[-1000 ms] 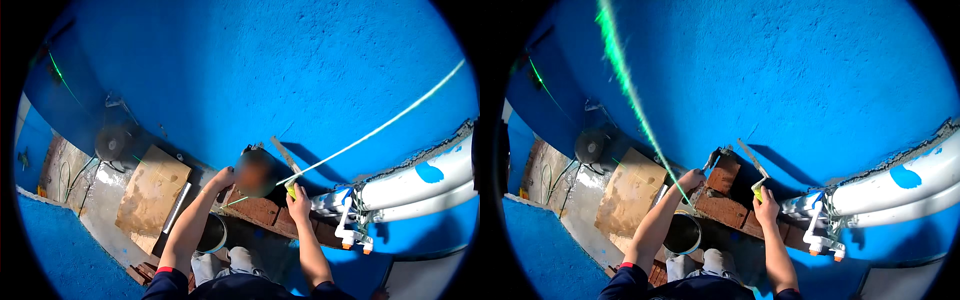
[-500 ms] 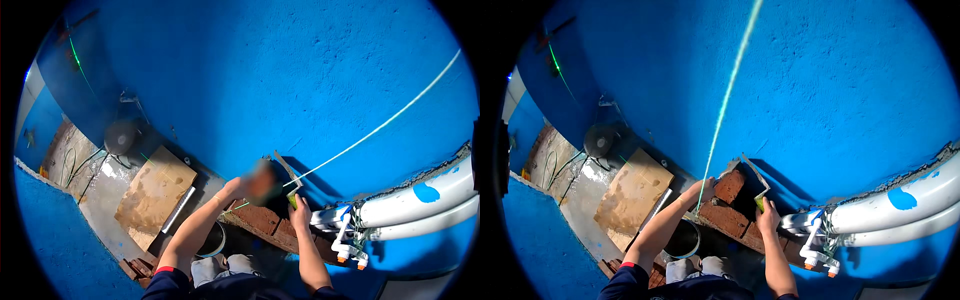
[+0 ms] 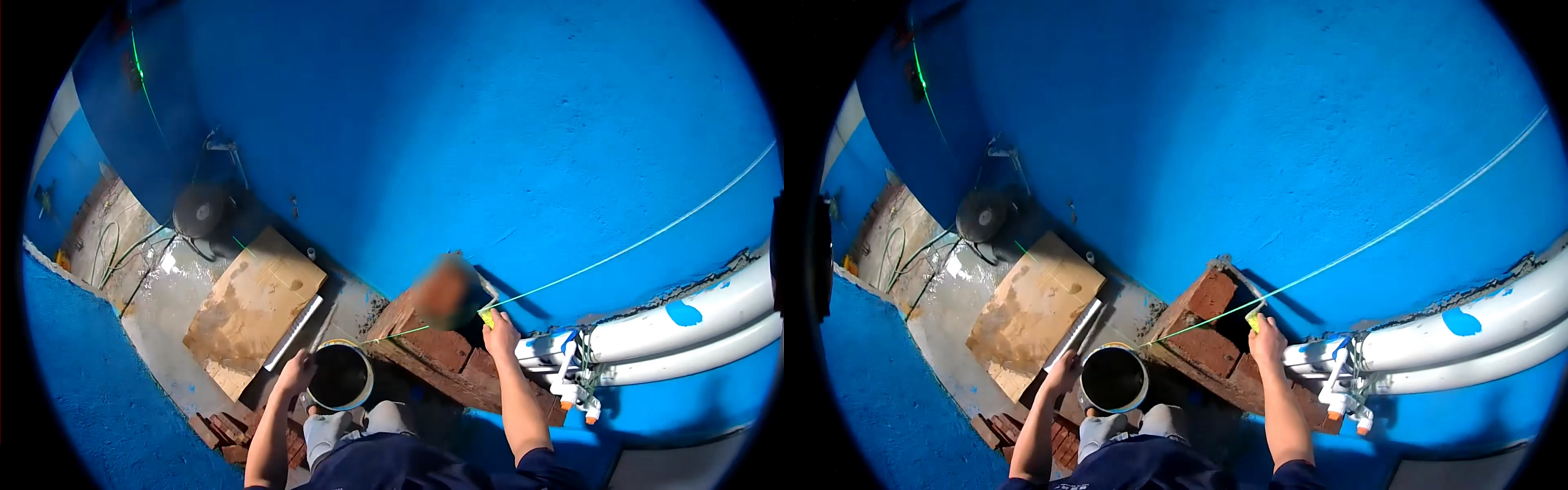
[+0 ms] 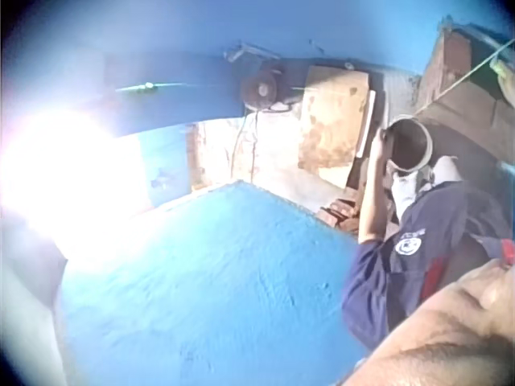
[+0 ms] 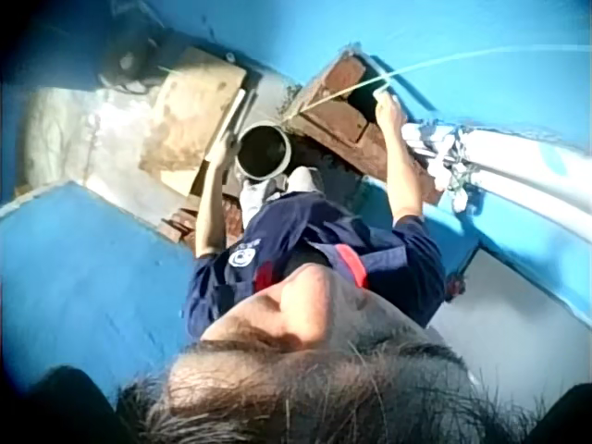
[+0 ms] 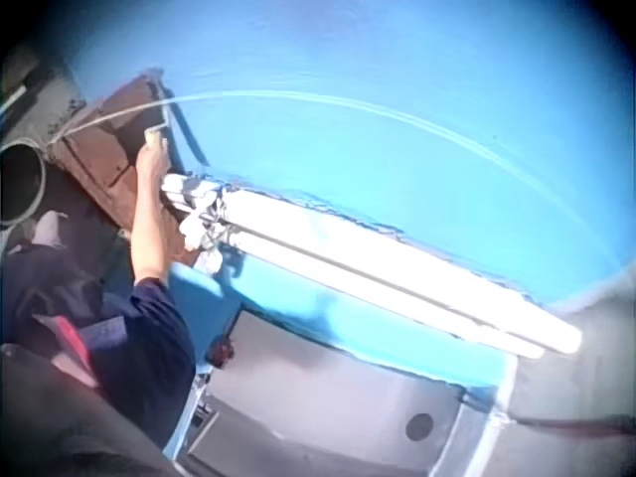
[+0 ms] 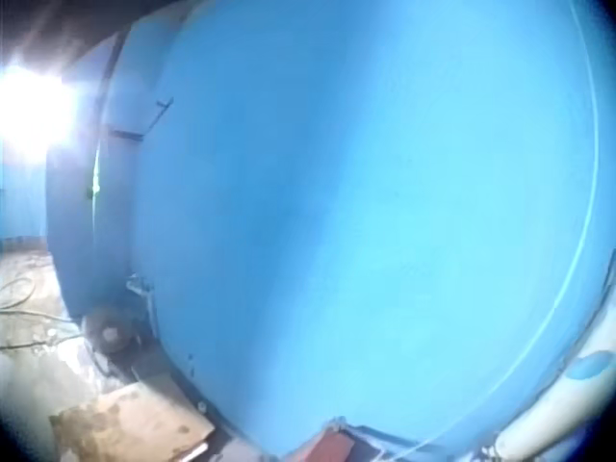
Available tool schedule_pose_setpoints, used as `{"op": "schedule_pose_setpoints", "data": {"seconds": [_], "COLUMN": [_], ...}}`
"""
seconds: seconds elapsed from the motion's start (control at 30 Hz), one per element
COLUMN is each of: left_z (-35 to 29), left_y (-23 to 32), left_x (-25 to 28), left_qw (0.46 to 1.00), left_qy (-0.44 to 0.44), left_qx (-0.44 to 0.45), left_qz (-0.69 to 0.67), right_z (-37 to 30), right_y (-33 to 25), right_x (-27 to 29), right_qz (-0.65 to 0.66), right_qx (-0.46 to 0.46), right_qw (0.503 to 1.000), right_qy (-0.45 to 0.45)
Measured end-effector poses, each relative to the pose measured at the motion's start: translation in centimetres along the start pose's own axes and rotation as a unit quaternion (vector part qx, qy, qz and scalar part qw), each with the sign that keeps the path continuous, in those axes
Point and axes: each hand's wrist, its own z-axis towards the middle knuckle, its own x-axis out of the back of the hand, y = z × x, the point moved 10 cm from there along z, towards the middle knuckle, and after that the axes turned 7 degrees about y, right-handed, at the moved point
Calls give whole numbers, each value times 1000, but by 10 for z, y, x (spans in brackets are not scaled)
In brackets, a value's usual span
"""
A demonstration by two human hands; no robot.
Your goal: The person applies mortar to a brick column using a trowel and places bricks onto the mortar, following a laser guide and a string line. They then use a brush to clean the surface of the bricks and measure the progress with a ruler.
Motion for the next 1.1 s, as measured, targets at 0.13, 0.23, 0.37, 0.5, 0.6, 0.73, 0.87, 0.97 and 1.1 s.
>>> {"op": "schedule_pose_setpoints", "data": {"seconds": [0.13, 0.23, 0.37, 0.5, 0.6, 0.73, 0.87, 0.97, 1.1], "left_z": [-72, -149, -237, -352, -349, -321, -255, -230, -225], "left_y": [-212, -387, -453, -514, -479, -466, -470, -405, -439], "left_x": [32, 42, 39, 29, 21, 39, 53, 79, 102], "left_qw": [990, 962, 942, 745, 761, 812, 919, 893, 899], "left_qy": [121, 125, 53, 184, 116, 77, 69, 145, 142], "left_qx": [63, 242, 328, 605, 517, 538, 309, 323, 312], "left_qz": [44, 16, 38, -215, -374, -215, -233, -279, -274], "right_z": [-50, -102, -237, -307, -324, -236, -101, -33, 6], "right_y": [-10, -4, -9, -77, -126, -242, -289, -250, -233], "right_x": [28, 8, -1, 5, -32, -92, -190, -216, -252], "right_qz": [65, 341, 556, 436, 505, 570, 597, 568, 602], "right_qx": [-31, -158, -339, -218, -250, -287, -324, -398, -492], "right_qw": [993, 925, 755, 817, 717, 648, 664, 679, 603], "right_qy": [93, 53, -75, -307, -410, -416, -312, -242, -180]}}
